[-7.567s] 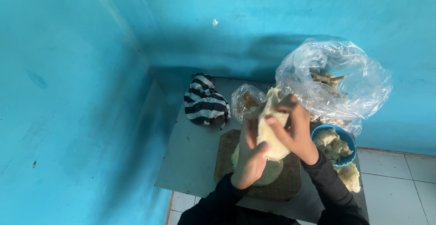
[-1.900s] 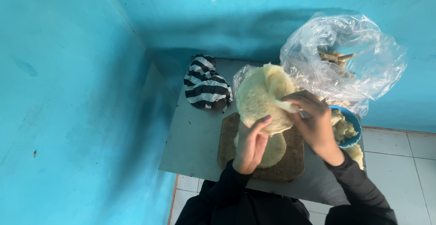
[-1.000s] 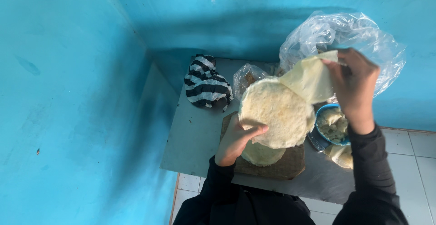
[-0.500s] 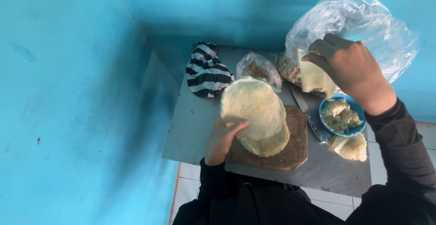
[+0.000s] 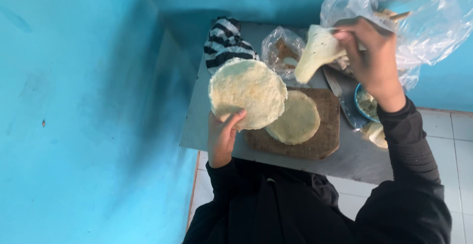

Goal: The person sits at a small table and peels a thin layer off a large round flatbread, working around its edge by hand. They set the peeled layer aside on the cutting board and continue peeling the remaining flatbread.

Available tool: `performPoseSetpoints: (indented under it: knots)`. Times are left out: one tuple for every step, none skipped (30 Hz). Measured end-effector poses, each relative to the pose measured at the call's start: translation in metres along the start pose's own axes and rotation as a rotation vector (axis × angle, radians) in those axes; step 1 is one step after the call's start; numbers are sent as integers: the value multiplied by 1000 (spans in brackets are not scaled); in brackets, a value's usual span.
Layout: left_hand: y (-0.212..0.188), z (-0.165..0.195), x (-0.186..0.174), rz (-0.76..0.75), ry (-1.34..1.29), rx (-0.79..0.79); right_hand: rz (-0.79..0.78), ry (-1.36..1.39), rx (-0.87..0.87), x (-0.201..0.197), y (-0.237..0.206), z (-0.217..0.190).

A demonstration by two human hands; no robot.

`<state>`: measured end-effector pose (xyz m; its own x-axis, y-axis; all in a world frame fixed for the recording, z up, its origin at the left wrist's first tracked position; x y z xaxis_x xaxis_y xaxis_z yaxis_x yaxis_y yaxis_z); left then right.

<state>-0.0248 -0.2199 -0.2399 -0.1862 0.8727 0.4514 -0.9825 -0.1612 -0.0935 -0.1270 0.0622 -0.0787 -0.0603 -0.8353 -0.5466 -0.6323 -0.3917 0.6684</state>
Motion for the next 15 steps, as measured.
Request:
performPoseSetpoints:
  knots:
    - [-6, 1, -3, 12, -6, 17, -60, 2, 2, 9, -5, -4]
    - [-11, 2, -5, 23, -12, 35, -120, 5, 3, 18, -9, -9]
    - [-17, 3, -10, 70, -9, 39, -181, 9, 3, 27, -13, -15]
    - [-23, 4, -14, 117, -5, 43, -231, -2, -52, 36, -19, -26]
    - [-26, 5, -18, 161, -1, 50, -279, -16, -111, 45, -25, -38]
    - [-28, 8, -20, 189, -18, 74, -326, -31, -171, 53, -32, -48]
    - [-31, 12, -22, 218, -33, 96, -326, 52, -117, 55, -39, -51]
    - [-34, 15, -24, 249, -48, 115, -327, 136, -61, 54, -49, -52]
    - [-34, 17, -26, 273, -70, 108, -327, 221, -8, 54, -56, -48]
    - [-36, 18, -29, 298, -91, 102, -332, 270, 110, 61, -60, -34]
    - [-36, 19, -32, 322, -112, 94, -337, 317, 230, 71, -66, -18]
    - [-35, 20, -31, 310, -120, 104, -341, 365, 347, 84, -74, 0]
    - [-32, 21, -31, 297, -129, 115, -329, 338, 355, 97, -80, 13]
    - [-29, 22, -30, 285, -137, 125, -319, 311, 366, 111, -88, 26]
    - [-25, 21, -30, 290, -127, 119, -309, 286, 376, 122, -96, 39]
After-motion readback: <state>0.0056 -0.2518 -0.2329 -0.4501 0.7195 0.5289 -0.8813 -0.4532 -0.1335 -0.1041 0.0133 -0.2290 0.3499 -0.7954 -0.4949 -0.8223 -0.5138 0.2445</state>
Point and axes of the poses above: each hand's wrist, its own y-axis towards the middle knuckle, its own x-axis out of the palm, z = x × y, the point moved 7 cm from there along y, towards the middle knuckle, and after that the axes turned 13 degrees about y, right-handed, at the moved point
